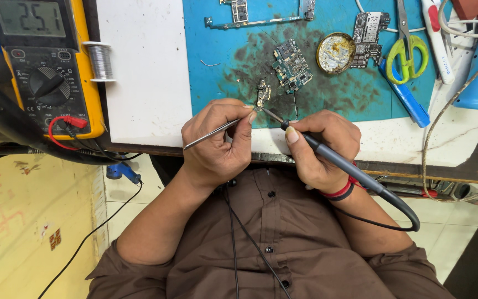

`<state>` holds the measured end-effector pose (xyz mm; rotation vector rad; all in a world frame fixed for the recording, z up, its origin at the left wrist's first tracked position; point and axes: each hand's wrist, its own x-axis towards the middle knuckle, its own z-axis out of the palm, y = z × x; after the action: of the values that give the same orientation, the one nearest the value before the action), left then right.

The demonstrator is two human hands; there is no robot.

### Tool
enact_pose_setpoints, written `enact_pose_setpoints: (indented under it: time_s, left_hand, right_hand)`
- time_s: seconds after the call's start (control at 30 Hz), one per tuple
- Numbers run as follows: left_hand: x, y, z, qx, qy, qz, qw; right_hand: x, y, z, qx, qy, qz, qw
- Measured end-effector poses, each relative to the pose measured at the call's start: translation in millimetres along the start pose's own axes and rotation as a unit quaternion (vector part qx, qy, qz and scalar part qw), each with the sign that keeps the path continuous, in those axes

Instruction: The person uses a soldering iron and tweezers to apply solder to a small circuit board. They repeatedly dip the iron into a flux container and work on different points of the board while holding it steady.

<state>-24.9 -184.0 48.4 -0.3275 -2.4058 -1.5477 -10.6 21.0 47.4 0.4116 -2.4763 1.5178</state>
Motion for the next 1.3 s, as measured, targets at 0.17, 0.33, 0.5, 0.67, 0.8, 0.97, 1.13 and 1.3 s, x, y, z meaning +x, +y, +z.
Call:
enact_pose_setpoints:
  time_s: [0.17,0.33,0.5,0.67,0.8,0.97,1.13,1.3]
  left_hand:
    - [-0.5,0.1,0.2,-0.001,0.0,0.001,1.0]
    - [0.1,0.0,-0.1,0.005,0.0,0.002,1.0]
    - [0.4,-0.1,-0.1,-0.002,-0.002,-0.002,1.0]
    - [-0.1,0.1,-0.8,-0.003,-0.001,0.001,1.0]
    - [-0.1,0.0,-0.4,-0.003,0.0,0.005,1.0]
    - [-0.6,-0.6,0.3,0.0,0.0,-0.002,1.0]
    - [-1.7,-0.9,1.5,0.003,0.002,-0.002,1.0]
    - [-1.8,-0.5,2.1,-0.001,-0.002,-0.013,1.0]
  right_hand:
    - [0.2,0.2,-0.4,0.003,-0.002,-0.005,1.0]
    - [0.2,-0.6,0.4,0.0,0.001,0.005,1.0]
    - [0.8,-0.8,0.6,-0.004,0.001,-0.003,1.0]
    - [1.0,-1.1,1.1,-0.004,0.002,0.003,1.0]
    - [0.8,-1.5,1.2,-0.006,0.001,0.003,1.0]
    - [0.5,-0.4,2.5,0.001,0.005,0.003,1.0]
    - [-0.6,0.7,2.6,0.002,0.005,0.004,1.0]
    - [-0.7,1.1,2.7,-0.004,0.006,-0.001,1.0]
